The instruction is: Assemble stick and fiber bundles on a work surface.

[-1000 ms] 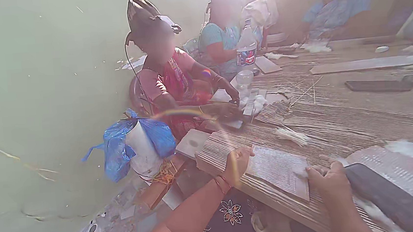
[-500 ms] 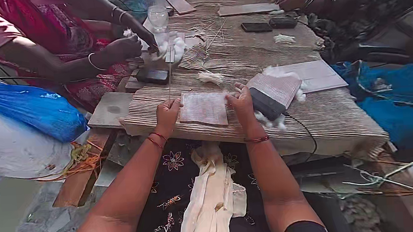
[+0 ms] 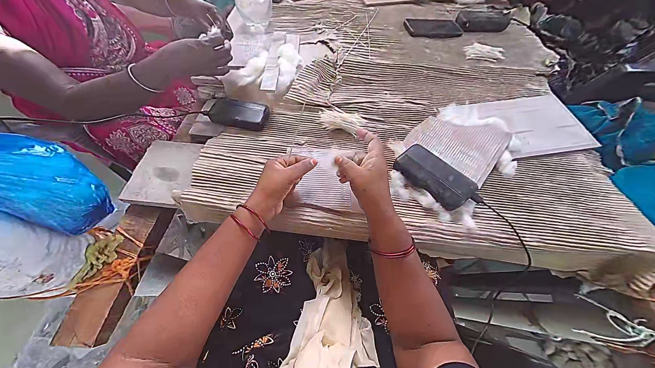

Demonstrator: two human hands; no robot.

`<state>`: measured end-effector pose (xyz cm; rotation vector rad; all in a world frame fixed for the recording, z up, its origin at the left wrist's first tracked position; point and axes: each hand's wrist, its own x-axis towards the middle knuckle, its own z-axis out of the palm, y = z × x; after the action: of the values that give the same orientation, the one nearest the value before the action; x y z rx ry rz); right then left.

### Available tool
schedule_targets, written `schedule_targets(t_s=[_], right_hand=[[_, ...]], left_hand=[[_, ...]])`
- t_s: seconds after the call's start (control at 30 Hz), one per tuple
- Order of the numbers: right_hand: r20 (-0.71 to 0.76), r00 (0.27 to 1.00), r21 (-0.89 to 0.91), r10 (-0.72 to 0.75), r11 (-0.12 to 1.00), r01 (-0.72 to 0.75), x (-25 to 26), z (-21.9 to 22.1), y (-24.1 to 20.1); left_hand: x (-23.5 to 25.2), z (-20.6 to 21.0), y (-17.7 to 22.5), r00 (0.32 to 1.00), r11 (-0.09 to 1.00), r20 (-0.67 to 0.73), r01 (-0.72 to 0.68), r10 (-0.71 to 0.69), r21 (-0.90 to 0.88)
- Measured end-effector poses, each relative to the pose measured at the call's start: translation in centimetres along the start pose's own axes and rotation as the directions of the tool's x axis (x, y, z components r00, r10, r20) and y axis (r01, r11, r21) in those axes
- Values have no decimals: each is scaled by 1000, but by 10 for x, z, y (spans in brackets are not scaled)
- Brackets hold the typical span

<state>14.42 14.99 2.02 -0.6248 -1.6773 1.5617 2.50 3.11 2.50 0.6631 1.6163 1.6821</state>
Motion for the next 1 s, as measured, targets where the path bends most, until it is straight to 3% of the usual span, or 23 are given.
schedule_targets(t_s=[0.2, 0.37, 0.73, 0.87, 1.0], right_hand=[[-8, 1000, 66, 10, 998, -10, 0, 6, 12], [45, 999, -31, 10, 999, -8, -9, 1, 22], [58, 997, 39, 48, 998, -50, -8, -4, 19], [61, 992, 46, 106, 993, -109, -11, 3, 24], [73, 992, -56, 107, 993, -103, 3, -2, 16]], left_hand=[[11, 11, 4, 998, 998, 44, 48, -50, 28], [14, 13, -3, 999, 993, 12, 34, -36, 116], [18, 8, -5, 998, 998, -12, 62, -62, -19], [9, 3, -5, 992, 991, -50, 117, -114, 59], [16, 14, -7, 999, 997, -37, 33, -31, 70]])
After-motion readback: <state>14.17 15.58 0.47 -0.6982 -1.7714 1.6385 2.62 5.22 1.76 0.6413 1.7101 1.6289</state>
